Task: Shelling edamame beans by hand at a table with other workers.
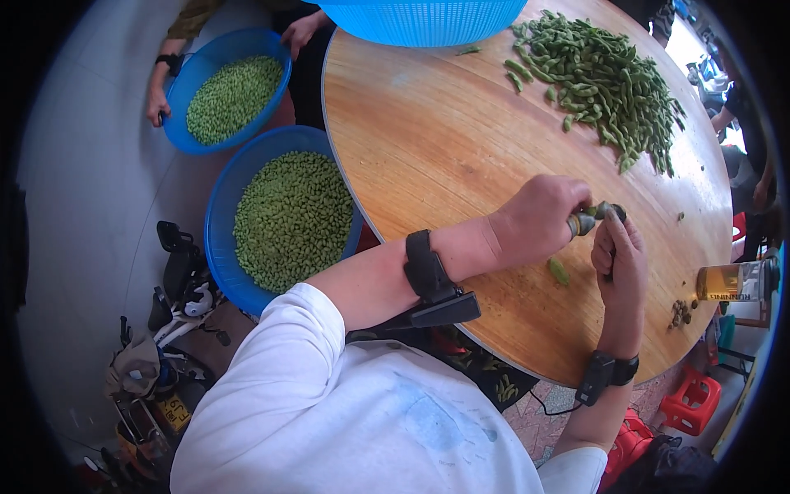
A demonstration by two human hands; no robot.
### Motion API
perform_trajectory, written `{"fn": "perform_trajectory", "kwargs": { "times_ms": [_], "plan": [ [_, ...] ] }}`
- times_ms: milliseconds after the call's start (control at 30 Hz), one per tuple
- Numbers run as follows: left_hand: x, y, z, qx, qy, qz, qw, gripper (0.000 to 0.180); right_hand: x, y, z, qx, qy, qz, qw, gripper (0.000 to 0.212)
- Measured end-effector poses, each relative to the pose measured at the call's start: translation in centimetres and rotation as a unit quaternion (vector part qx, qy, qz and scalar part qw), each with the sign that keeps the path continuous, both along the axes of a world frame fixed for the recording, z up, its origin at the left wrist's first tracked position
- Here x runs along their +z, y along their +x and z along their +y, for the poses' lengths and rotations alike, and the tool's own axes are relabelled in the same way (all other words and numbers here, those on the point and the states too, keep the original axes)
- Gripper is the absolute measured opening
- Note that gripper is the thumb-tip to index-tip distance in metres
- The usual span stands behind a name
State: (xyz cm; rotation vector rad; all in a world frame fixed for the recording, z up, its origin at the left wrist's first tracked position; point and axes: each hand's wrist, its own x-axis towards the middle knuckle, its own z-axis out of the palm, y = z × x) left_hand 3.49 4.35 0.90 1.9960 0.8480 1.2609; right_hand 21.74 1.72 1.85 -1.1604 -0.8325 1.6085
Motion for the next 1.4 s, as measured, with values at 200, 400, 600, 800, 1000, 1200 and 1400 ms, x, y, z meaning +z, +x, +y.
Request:
{"fn": "perform_trajectory", "kwargs": {
  "times_ms": [200, 400, 600, 800, 1000, 1200, 1400],
  "plan": [
    [-2.4, 0.6, 2.1, -0.062, -0.298, -0.225, 0.926, 0.028, 1.6, -2.8, -1.2, 0.027, -0.020, -0.057, 0.998, 0.018],
    [-0.9, -0.1, 1.4, -0.049, -0.372, -0.272, 0.886, 0.012, 1.6, -2.7, -0.8, 0.087, -0.037, 0.047, 0.994, 0.018],
    [-0.9, 0.7, 0.7, -0.031, -0.342, -0.281, 0.896, 0.020, 1.0, -2.1, -0.9, 0.105, -0.048, 0.097, 0.989, 0.017],
    [-1.5, 1.0, 0.4, -0.017, -0.274, -0.316, 0.908, 0.019, 1.1, -2.0, -1.0, 0.132, -0.050, 0.141, 0.980, 0.015],
    [-1.2, 0.2, 0.7, -0.102, -0.370, -0.266, 0.884, 0.016, 1.0, -2.7, -1.5, 0.098, 0.044, -0.105, 0.989, 0.017],
    [-0.6, -0.8, 1.5, -0.250, -0.509, -0.349, 0.746, 0.013, 1.6, -2.1, -1.3, 0.109, -0.059, 0.072, 0.990, 0.015],
    [-1.2, -0.2, 1.3, -0.171, -0.435, -0.244, 0.850, 0.009, 0.3, -2.4, -1.2, 0.052, 0.118, -0.255, 0.958, 0.013]
  ]
}}
